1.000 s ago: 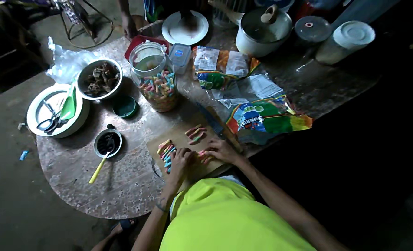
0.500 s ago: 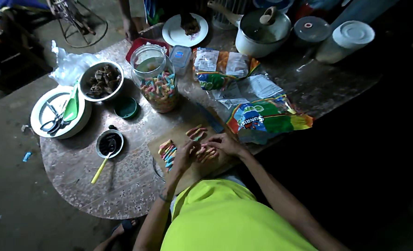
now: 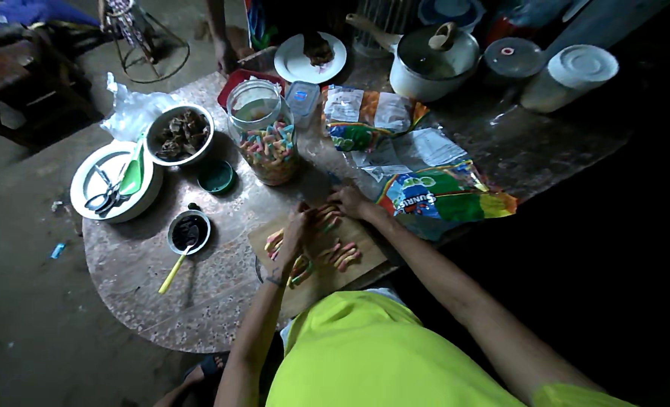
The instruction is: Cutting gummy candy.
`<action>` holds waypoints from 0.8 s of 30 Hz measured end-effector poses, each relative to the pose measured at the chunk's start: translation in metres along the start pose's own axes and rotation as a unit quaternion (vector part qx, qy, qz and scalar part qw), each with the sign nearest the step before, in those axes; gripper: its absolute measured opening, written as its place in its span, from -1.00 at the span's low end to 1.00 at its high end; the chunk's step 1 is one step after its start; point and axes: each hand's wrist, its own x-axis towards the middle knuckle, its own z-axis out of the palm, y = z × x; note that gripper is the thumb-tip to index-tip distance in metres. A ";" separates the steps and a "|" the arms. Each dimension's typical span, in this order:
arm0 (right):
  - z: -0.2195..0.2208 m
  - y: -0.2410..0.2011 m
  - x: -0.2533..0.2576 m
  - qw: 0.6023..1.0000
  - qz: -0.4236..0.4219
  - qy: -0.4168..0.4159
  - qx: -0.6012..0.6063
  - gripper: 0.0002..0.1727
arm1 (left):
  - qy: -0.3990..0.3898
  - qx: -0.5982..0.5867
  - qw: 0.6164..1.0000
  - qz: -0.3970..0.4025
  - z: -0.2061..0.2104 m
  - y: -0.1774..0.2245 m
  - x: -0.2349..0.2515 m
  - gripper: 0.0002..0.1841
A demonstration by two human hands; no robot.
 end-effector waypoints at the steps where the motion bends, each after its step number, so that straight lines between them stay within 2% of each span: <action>1: -0.002 0.000 -0.003 1.000 -0.005 -0.015 0.003 -0.68 | -0.003 0.006 1.000 0.001 -0.001 0.001 -0.003 -0.70; 2: -0.001 0.004 -0.007 1.000 -0.020 -0.023 0.007 -0.63 | -0.010 0.017 1.000 0.002 -0.002 0.001 -0.005 -0.66; 5: 0.005 0.013 -0.012 0.998 -0.031 -0.062 0.004 -0.31 | -0.030 0.052 0.998 -0.001 0.003 -0.003 -0.005 -0.48; 6: 0.007 0.014 -0.012 0.997 -0.029 -0.068 0.003 -0.28 | -0.032 0.056 0.998 0.002 0.005 -0.004 -0.005 -0.46; 10: 0.022 0.022 -0.009 0.997 -0.062 -0.008 0.036 -0.63 | -0.025 0.030 0.999 0.010 0.008 0.000 -0.004 -0.59; 11: 0.021 0.020 -0.010 0.997 -0.064 -0.006 0.038 -0.66 | -0.023 0.023 0.999 0.007 0.008 0.001 -0.004 -0.62; 13: 0.017 0.016 -0.012 0.997 -0.054 -0.018 0.042 -0.62 | -0.012 0.015 1.000 0.010 0.009 0.001 -0.006 -0.65; 16: 0.015 0.013 -0.012 0.998 -0.047 -0.028 0.038 -0.43 | 0.004 0.017 1.000 0.019 0.011 0.001 -0.007 -0.64; 19: 0.013 0.006 -0.018 1.000 -0.007 -0.016 0.025 -0.39 | 0.015 0.017 0.999 0.024 0.013 -0.001 -0.007 -0.59; 21: 0.012 0.002 -0.023 0.999 0.046 -0.001 0.008 -0.43 | 0.032 -0.011 0.999 0.027 0.012 -0.003 -0.009 -0.62; 24: 0.015 0.003 -0.029 0.996 0.087 0.015 -0.020 -0.62 | 0.037 -0.068 0.997 0.005 0.006 -0.002 -0.016 -0.74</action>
